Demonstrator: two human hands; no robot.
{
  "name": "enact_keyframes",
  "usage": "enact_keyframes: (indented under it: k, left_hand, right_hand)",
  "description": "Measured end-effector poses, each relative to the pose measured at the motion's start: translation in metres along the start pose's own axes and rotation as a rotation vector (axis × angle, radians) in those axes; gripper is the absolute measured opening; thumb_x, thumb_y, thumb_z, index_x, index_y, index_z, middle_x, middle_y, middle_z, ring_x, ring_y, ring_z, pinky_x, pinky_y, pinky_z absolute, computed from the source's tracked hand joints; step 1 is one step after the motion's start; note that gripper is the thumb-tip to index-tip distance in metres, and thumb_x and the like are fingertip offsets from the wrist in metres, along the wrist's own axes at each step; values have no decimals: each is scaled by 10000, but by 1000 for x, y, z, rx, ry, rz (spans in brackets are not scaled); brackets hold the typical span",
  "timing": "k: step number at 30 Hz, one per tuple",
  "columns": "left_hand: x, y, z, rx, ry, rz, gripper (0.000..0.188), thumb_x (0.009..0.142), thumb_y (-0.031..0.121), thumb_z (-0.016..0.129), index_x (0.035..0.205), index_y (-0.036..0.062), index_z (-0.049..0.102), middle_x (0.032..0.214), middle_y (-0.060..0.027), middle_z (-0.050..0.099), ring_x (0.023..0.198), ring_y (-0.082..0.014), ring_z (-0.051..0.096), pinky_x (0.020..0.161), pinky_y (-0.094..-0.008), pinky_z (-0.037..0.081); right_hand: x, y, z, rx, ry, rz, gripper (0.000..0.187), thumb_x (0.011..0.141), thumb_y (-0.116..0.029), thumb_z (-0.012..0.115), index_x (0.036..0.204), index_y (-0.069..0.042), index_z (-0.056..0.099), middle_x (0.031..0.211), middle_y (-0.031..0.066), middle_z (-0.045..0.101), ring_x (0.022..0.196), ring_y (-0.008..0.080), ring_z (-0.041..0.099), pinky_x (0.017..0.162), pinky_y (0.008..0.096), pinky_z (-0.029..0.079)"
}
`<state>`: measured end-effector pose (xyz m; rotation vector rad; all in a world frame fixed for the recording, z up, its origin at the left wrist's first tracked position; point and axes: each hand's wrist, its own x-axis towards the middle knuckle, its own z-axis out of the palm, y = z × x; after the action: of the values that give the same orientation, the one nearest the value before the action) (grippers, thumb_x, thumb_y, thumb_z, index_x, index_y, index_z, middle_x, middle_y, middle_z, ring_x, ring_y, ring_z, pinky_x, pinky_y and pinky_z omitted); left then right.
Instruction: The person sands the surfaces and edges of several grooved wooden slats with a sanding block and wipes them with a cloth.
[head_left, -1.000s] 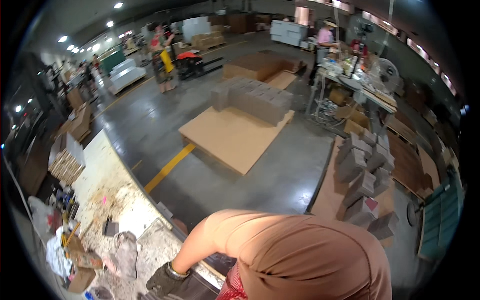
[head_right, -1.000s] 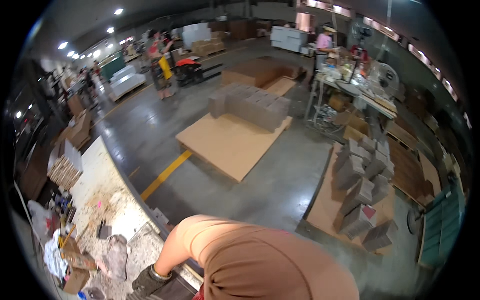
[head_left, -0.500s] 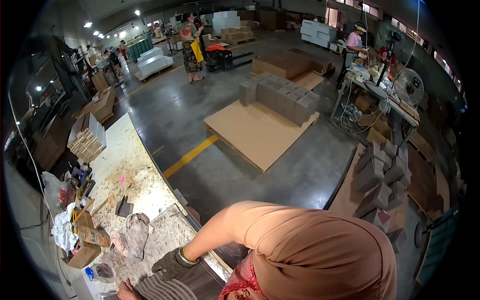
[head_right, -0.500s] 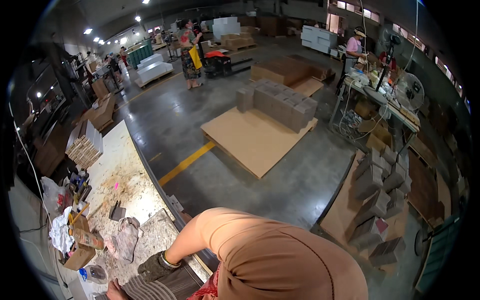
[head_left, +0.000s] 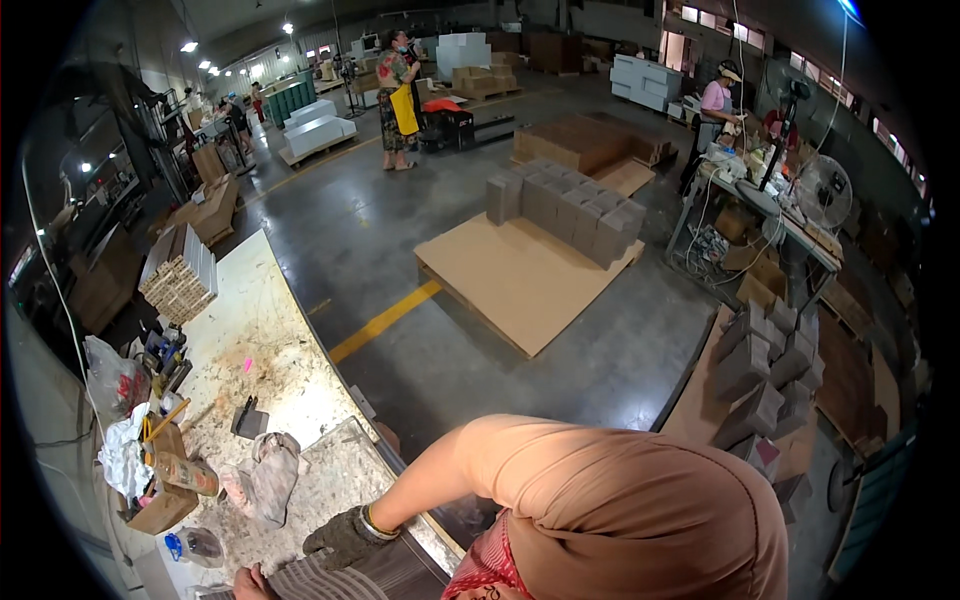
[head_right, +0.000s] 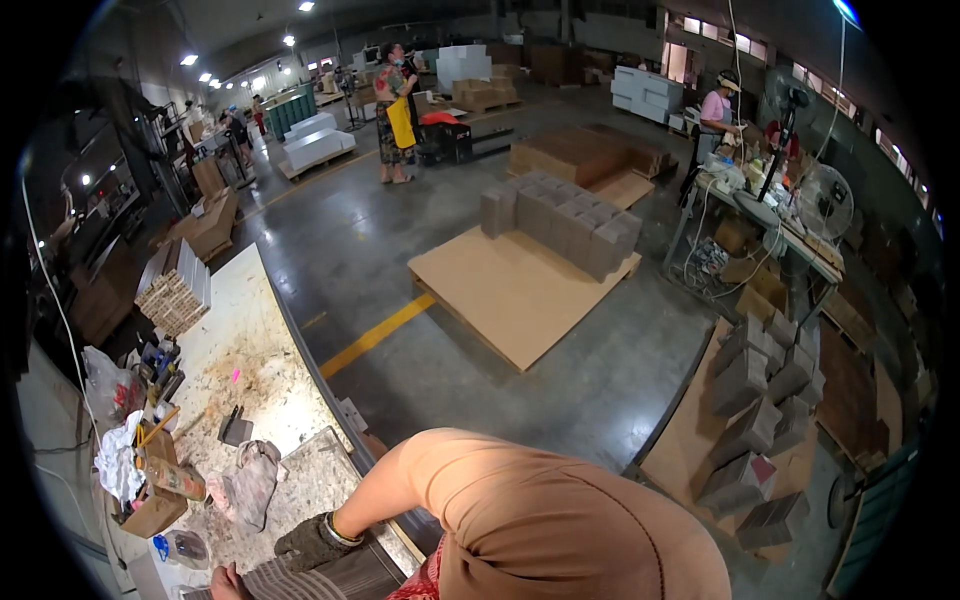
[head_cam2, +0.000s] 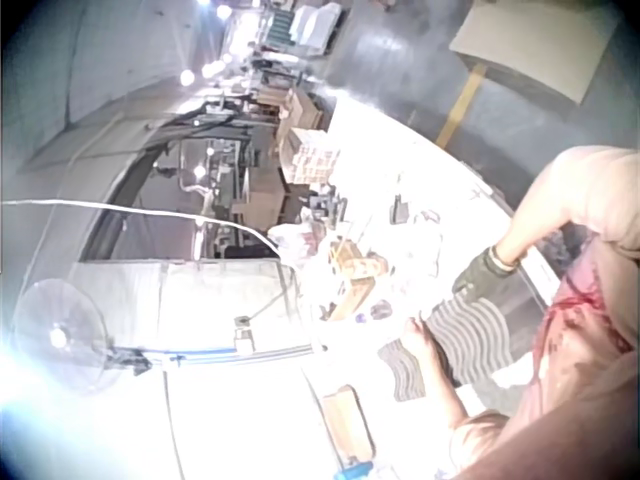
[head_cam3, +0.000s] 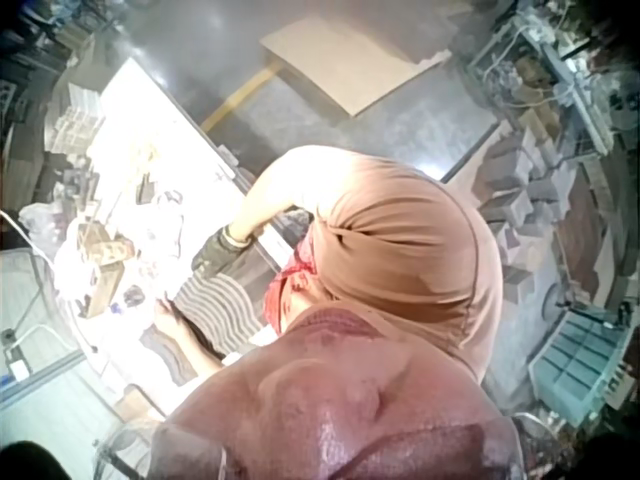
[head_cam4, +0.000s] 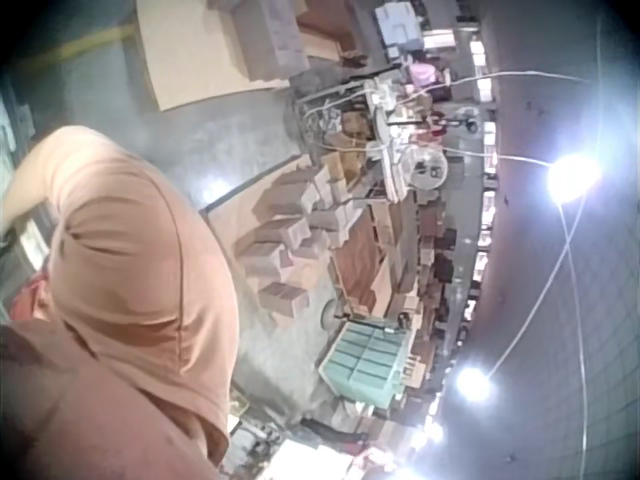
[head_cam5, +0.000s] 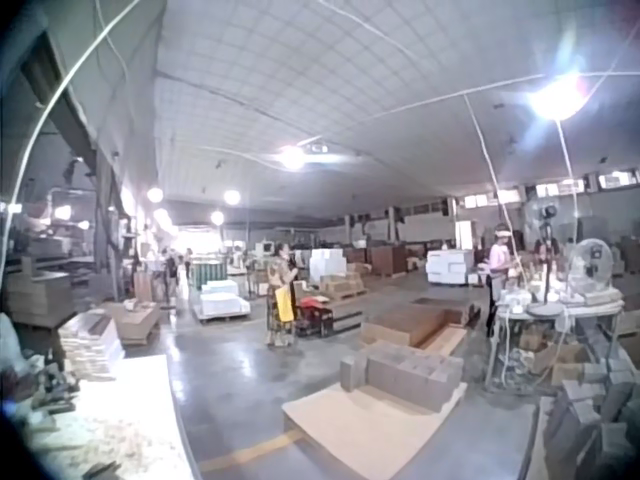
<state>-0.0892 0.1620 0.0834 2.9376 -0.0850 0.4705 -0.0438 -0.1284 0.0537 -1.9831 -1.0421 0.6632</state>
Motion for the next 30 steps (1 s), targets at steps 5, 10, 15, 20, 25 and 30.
enact_keyframes:
  k: [5, 10, 15, 20, 25, 30]
  left_hand:
    - [-25, -33, 16, -220, 71, -125, 271, 910, 163, 548, 719, -28, 537, 680, -249, 524, 623, -410, 491, 601, -480, 396]
    - [13, 7, 4, -133, -87, -212, 369, 922, 351, 547, 839, 6, 650, 825, -232, 606, 795, -401, 566, 700, -482, 418]
    - [-14, -3, -52, -244, 341, -324, 234, 934, 243, 556, 906, 15, 599, 859, -173, 616, 808, -335, 586, 733, -387, 451]
    - [-93, -6, -98, -584, 788, -517, 169, 969, 100, 496, 1068, -10, 577, 873, -78, 646, 862, -156, 618, 827, -285, 480]
    - [-183, 53, -89, -672, 871, -864, 306, 1010, 198, 427, 1204, -10, 542, 955, -101, 650, 900, -163, 610, 870, -297, 465]
    - [-231, 174, -28, -972, 796, -1018, 495, 1003, 227, 394, 1441, 27, 280, 1400, -156, 424, 1218, -261, 463, 986, -364, 429]
  right_hand:
    - [16, -2, 26, -3, -83, -66, 625, 823, -416, 561, 1349, -92, 463, 1246, 189, 574, 1107, 303, 582, 1034, 377, 394]
    - [-8, 21, 16, -234, 36, -134, 624, 817, -413, 564, 1344, -94, 471, 1237, 189, 581, 1102, 301, 585, 1036, 375, 392]
    - [-9, -37, -3, 85, 75, 58, 489, 897, -277, 585, 1322, -65, 468, 1291, 154, 541, 1162, 279, 547, 931, 330, 474]
    - [-4, -15, 8, 180, 73, -33, 513, 901, -291, 605, 1340, -68, 464, 1295, 176, 540, 1183, 299, 535, 995, 357, 429]
    - [-3, -16, 7, 183, 92, -45, 513, 896, -273, 612, 1344, -70, 465, 1296, 174, 543, 1163, 292, 549, 972, 357, 440]
    - [-2, -11, 10, 221, 104, -92, 518, 890, -258, 621, 1337, -48, 463, 1269, 174, 562, 1069, 293, 596, 906, 357, 473]
